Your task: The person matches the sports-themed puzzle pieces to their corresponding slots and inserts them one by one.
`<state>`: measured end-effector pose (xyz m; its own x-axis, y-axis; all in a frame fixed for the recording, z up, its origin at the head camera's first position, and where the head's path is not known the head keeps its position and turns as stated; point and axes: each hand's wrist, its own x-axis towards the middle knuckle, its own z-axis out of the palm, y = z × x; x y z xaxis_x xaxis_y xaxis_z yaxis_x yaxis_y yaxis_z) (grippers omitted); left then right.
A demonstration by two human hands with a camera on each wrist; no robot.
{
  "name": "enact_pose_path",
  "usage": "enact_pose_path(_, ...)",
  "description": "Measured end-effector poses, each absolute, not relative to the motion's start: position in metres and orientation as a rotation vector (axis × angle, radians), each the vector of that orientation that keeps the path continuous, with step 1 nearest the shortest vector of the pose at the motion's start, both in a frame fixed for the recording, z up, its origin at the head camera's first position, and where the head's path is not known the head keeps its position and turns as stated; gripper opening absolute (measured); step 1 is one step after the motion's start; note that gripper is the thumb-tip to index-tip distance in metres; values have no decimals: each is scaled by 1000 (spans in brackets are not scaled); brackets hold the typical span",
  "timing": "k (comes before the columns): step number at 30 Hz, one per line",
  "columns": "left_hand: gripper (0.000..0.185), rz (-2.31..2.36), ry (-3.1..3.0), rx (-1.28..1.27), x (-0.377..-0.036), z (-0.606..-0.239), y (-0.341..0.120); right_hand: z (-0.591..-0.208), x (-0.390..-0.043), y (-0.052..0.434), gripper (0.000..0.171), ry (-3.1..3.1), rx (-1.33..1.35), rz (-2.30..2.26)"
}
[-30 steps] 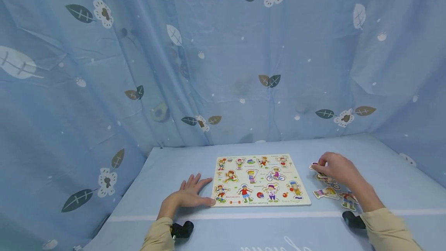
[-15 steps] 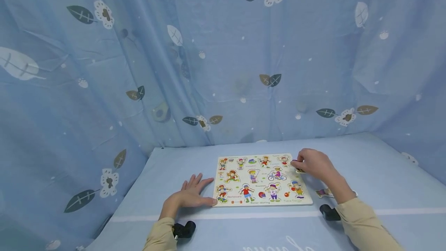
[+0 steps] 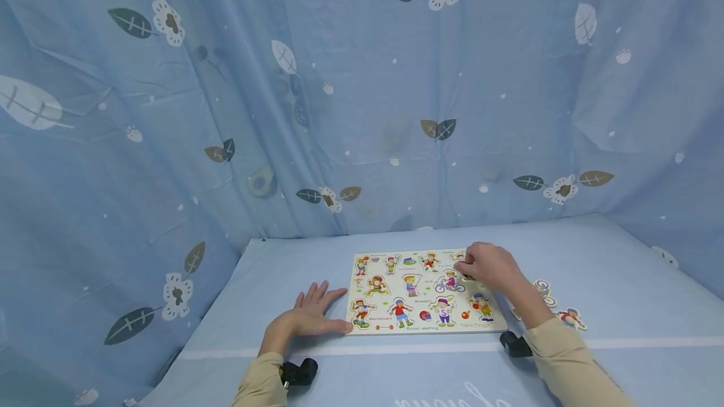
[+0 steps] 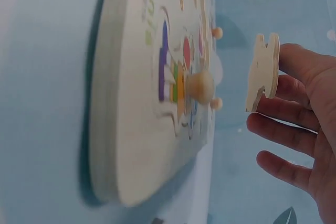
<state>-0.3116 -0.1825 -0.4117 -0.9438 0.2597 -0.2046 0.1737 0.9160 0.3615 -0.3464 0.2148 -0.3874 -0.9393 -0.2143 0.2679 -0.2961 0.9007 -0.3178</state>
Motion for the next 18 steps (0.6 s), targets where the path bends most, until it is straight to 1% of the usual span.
enact_pose_path(18, 94, 501, 2832, 344, -311, -411, -184, -392, -345, 186, 32, -2833, 440, 501)
